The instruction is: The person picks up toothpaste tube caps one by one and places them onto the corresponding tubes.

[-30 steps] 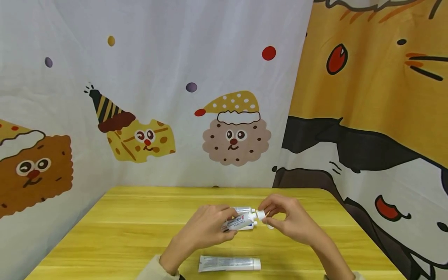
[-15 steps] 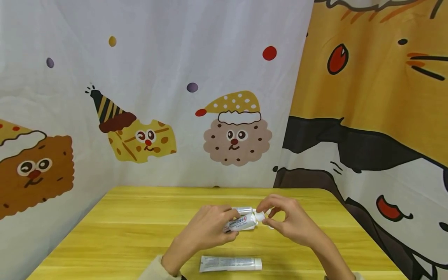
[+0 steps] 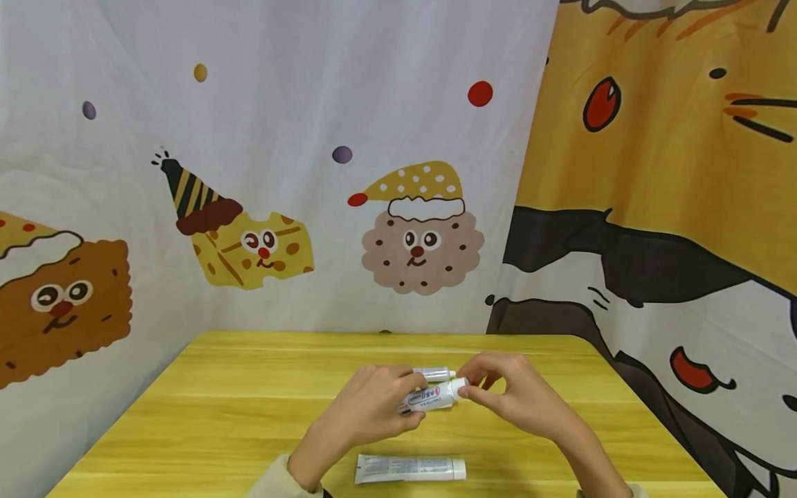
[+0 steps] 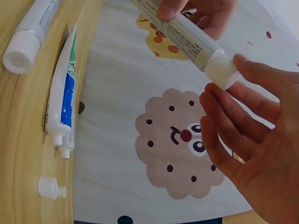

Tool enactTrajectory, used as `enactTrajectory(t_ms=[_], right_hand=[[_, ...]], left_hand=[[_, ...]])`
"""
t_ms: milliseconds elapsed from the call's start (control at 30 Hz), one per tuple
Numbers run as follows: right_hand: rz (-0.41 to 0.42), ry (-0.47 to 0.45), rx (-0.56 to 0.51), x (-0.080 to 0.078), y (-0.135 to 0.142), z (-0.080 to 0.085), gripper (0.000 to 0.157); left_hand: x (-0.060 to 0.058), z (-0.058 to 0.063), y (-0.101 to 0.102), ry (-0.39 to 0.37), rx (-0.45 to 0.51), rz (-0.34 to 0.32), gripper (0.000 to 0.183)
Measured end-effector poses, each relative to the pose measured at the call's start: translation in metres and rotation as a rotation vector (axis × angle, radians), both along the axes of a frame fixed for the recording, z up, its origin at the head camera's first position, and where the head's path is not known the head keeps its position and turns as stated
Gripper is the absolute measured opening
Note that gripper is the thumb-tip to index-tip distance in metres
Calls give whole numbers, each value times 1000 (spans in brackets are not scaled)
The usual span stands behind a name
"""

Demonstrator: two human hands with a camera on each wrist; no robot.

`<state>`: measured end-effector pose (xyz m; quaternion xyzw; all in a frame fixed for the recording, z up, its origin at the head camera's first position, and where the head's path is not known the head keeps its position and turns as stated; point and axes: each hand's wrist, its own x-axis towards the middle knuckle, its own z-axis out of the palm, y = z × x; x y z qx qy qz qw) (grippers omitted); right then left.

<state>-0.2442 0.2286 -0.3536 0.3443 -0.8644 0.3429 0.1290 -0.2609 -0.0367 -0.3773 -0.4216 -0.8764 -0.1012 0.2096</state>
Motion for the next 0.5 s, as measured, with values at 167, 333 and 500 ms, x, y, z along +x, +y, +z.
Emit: enactTrajectory(t_ms=[167, 333, 500], right_hand=[[-16, 4, 6, -1, 0, 0, 8], [-54, -8, 13, -1, -1, -1, 12], [-70, 24, -10, 1, -2, -1, 13]], left_hand=[[1, 1, 0, 17, 9, 0, 27], [0, 1, -1, 28, 14, -3, 28], [0, 1, -1, 17, 18, -3, 27]])
